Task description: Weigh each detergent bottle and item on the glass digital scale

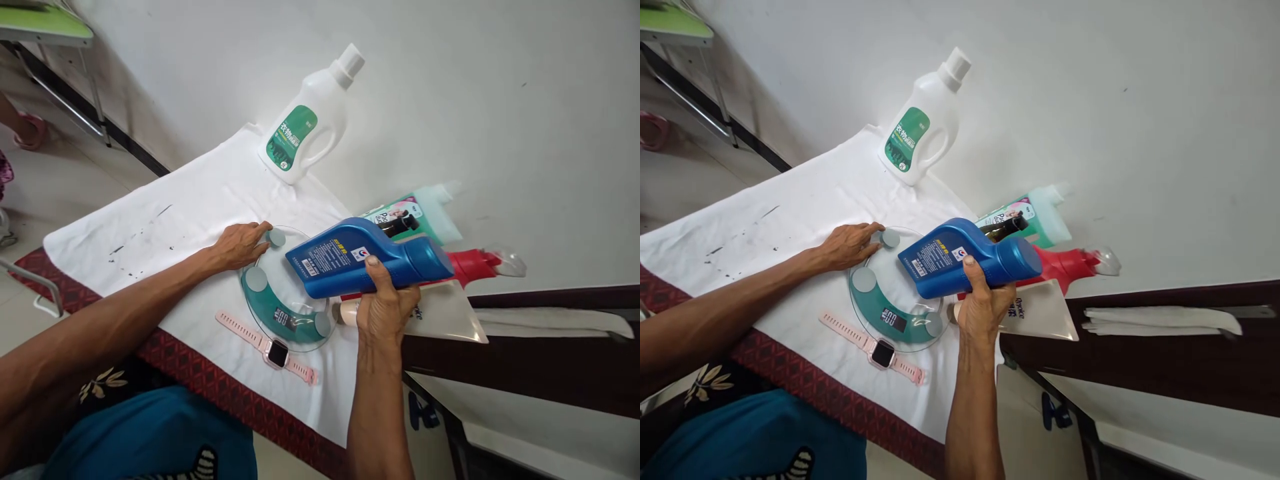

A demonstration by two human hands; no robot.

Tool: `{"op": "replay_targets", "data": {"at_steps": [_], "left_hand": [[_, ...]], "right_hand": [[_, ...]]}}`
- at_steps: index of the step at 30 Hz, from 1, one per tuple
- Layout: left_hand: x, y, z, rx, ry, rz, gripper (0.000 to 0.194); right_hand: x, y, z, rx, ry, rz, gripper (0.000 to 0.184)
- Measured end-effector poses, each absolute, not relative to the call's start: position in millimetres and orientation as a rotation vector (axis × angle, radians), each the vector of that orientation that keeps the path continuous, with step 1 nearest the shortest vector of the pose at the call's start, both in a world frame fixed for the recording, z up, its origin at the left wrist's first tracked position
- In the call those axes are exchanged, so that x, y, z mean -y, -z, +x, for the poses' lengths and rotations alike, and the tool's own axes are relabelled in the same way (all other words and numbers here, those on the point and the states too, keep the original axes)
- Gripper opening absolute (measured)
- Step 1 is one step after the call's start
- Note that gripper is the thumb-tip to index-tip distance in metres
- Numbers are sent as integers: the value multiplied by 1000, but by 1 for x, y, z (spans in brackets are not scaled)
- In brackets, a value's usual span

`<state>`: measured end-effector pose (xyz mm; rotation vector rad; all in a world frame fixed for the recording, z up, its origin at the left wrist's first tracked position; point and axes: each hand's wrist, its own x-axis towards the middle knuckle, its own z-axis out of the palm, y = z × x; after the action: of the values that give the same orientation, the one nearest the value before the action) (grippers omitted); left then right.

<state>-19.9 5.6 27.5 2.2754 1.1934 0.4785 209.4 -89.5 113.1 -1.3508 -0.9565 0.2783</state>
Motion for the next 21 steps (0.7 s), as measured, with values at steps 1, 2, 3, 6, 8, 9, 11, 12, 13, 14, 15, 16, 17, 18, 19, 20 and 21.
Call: {"op": "replay_targets", "data": {"at_steps": [1,2,3,6,8,9,11,12,13,14,15,16,17,18,19,20,21], "left_hand": [[-6,-28,-20,-1190,-487,2274,43],[-6,-28,-20,-1187,-492,2273,43],[-6,-28,-20,-1184,-495,2272,44],[-6,-28,-20,-1195,-480,2282,45],[-7,-28,-19,-1204,-462,2291,47],[-7,-29,-19,-1207,-455,2294,47],[-7,-29,-19,-1212,-442,2295,48],[-7,-29,-19,-1214,-439,2296,48],[-7,-29,-19,-1214,-436,2296,48],[-7,-29,-19,-1212,-434,2298,48],[-7,-29,-19,-1209,-434,2300,47],[-7,-29,-19,-1207,-437,2301,47],[-8,-28,-19,-1205,-442,2302,47],[-8,-28,-18,-1205,-449,2301,47],[-8,-28,-18,-1205,-457,2300,48],[-8,-27,-18,-1205,-466,2299,48],[-9,-27,-18,-1203,-477,2300,48]], "right_hand": [[90,-111,208,949,-280,-1342,58],[90,-108,208,943,-281,-1334,59],[90,-107,207,941,-285,-1327,62],[92,-105,205,968,-344,-1302,67],[95,-105,206,999,-395,-1285,66],[97,-104,207,1013,-407,-1277,64],[102,-101,211,1034,-396,-1259,59],[105,-99,214,1030,-378,-1251,57],[109,-95,218,1009,-358,-1254,56],[114,-90,222,973,-337,-1269,57],[118,-86,227,929,-312,-1295,58],[122,-81,231,886,-285,-1326,61],[125,-77,234,853,-257,-1357,64],[128,-74,236,835,-229,-1381,65],[129,-71,237,825,-192,-1389,65],[129,-69,237,822,-155,-1387,63],[129,-67,236,824,-115,-1380,62]]}}
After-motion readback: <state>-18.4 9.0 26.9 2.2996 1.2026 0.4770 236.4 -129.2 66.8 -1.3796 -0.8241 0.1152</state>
